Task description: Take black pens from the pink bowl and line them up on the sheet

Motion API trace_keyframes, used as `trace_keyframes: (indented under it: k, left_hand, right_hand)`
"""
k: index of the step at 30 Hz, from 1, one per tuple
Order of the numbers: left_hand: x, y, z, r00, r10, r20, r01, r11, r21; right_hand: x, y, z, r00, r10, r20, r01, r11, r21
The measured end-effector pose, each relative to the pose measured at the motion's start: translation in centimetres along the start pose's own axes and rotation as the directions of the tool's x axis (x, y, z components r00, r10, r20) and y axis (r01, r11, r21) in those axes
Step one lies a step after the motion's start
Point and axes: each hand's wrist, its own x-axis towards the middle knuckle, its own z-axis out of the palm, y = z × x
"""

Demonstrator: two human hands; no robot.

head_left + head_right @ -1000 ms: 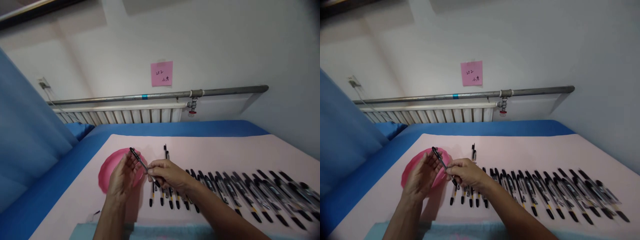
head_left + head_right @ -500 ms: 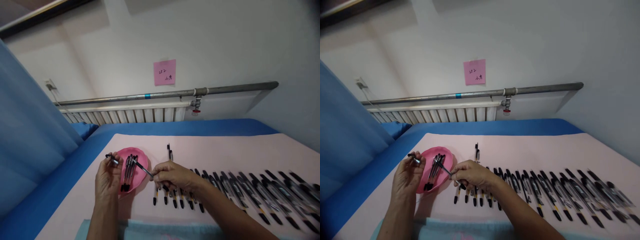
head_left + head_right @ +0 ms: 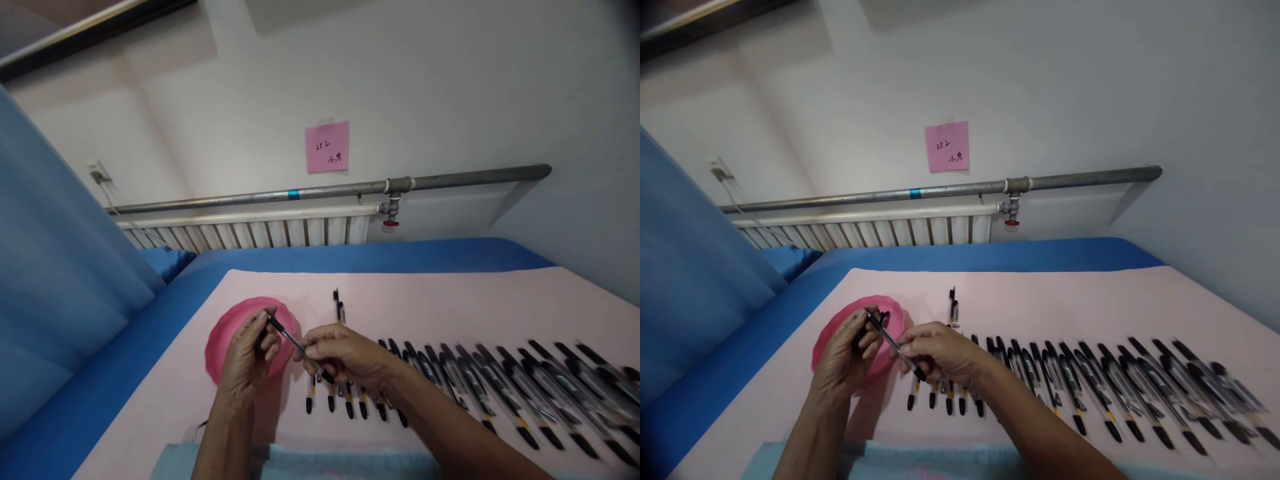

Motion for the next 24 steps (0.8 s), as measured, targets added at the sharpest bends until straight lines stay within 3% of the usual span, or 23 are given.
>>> trace_keyframes:
  k: [4, 8, 14, 20, 24]
  left_hand:
    - [0.2, 0.0, -0.2, 0.999, 0.05, -0.016, -0.05, 0.999, 0.013]
    - [0.4, 0.0, -0.2, 0.996, 0.071, -0.053, -0.071, 0.997, -0.005]
    - [0.4, 0.3, -0.4, 0.994, 0.077, -0.074, -0.081, 0.995, -0.055]
    - [0.6, 0.1, -0.5, 0.993, 0.093, -0.079, -0.097, 0.994, -0.052]
    - [0.7, 0.0, -0.6, 0.991, 0.112, -0.075, -0.115, 0.993, -0.031]
  right_hand:
    - [0.1, 0.1, 0.2, 0.998, -0.004, -0.06, 0.001, 0.999, -0.048]
    - [0.3, 0.4, 0.7, 0.985, -0.084, -0.15, 0.069, 0.992, -0.101]
    - [0.4, 0.7, 1.0, 0.999, 0.034, 0.011, -0.034, 0.999, 0.015]
    - [0.6, 0.7, 1.0, 0.985, -0.034, -0.169, 0.038, 0.999, 0.021]
    - [0.8, 0.9, 1.2, 0.993, 0.111, -0.03, -0.106, 0.985, 0.135]
